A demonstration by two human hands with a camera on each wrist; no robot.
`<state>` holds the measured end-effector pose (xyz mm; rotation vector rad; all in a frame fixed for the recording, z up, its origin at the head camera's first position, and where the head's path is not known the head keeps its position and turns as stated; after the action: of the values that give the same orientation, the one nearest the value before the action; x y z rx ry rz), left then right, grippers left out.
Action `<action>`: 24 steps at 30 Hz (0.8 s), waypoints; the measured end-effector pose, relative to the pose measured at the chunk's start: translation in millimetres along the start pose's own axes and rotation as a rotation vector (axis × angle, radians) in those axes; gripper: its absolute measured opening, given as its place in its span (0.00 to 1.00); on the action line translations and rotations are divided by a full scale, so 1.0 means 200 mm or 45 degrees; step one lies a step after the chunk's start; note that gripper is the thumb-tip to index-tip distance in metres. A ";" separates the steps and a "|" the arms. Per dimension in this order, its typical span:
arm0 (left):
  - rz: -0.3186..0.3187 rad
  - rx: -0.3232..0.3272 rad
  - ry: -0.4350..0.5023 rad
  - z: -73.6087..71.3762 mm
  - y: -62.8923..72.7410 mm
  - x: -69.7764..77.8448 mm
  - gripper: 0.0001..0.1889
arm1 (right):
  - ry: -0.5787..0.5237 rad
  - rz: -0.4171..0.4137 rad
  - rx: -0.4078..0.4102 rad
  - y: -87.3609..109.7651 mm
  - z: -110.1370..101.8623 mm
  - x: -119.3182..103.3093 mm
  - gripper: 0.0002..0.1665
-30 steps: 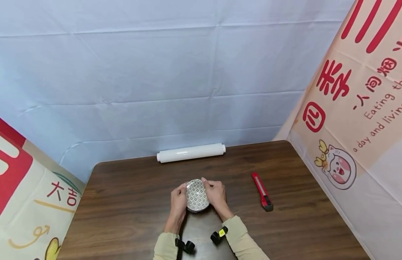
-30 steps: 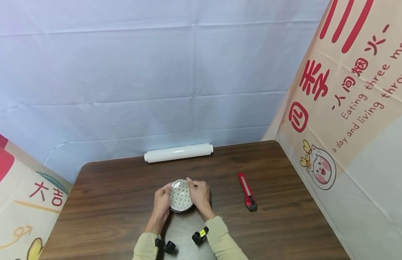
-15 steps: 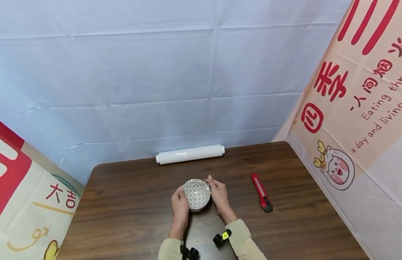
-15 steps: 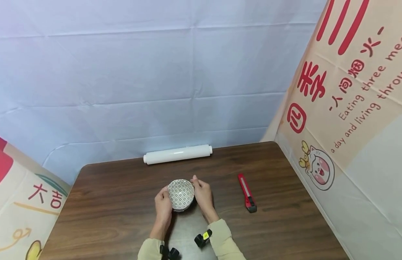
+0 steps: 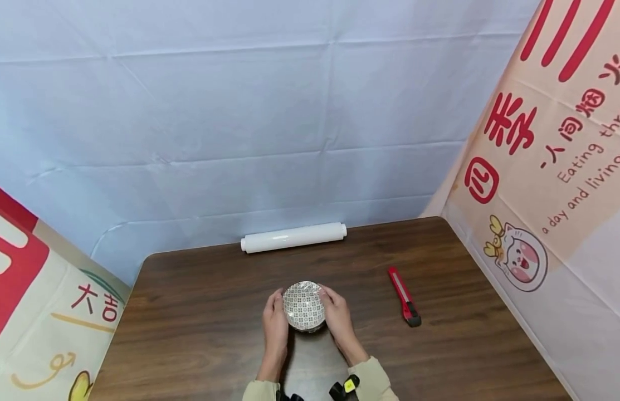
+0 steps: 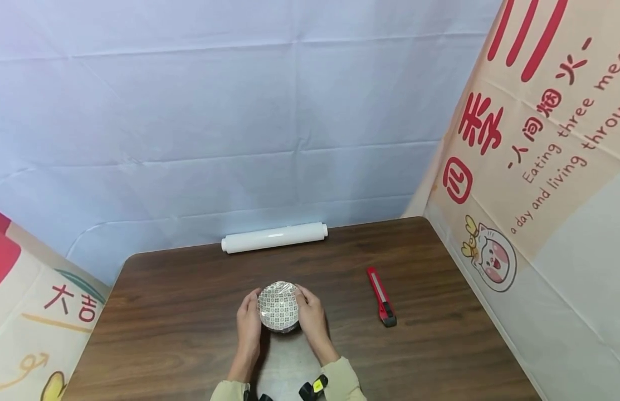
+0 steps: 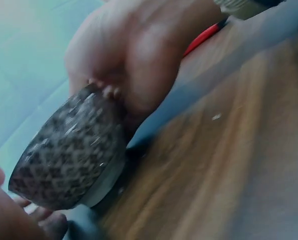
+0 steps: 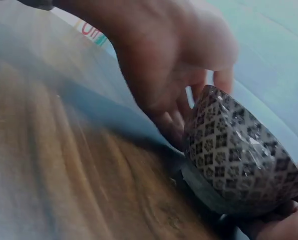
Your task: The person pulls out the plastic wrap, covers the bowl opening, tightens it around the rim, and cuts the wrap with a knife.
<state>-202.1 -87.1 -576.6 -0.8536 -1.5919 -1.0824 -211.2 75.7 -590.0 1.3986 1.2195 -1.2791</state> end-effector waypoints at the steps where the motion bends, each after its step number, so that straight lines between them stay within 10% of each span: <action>1: 0.020 -0.033 -0.019 0.01 -0.02 0.00 0.24 | -0.004 0.005 0.019 0.00 0.00 -0.01 0.26; 9: 0.158 -0.344 -0.171 0.08 -0.07 0.00 0.23 | -0.012 0.069 0.155 0.15 0.01 -0.01 0.29; 24: 0.221 -0.137 -0.282 0.06 -0.07 0.02 0.22 | 0.237 -0.025 0.185 0.03 0.00 0.01 0.30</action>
<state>-219.5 -79.9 -577.7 -1.1958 -1.6163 -0.9824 -204.4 75.4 -592.3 1.6448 1.2871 -1.2953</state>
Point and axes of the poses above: each hand's wrist, its own y-axis away from the middle knuckle, its own z-axis out of the palm, x = y × z, the point moved 4 cm from there along -y, towards the middle knuckle, and after that the axes turned 7 degrees about -z, right-handed, at the moved point
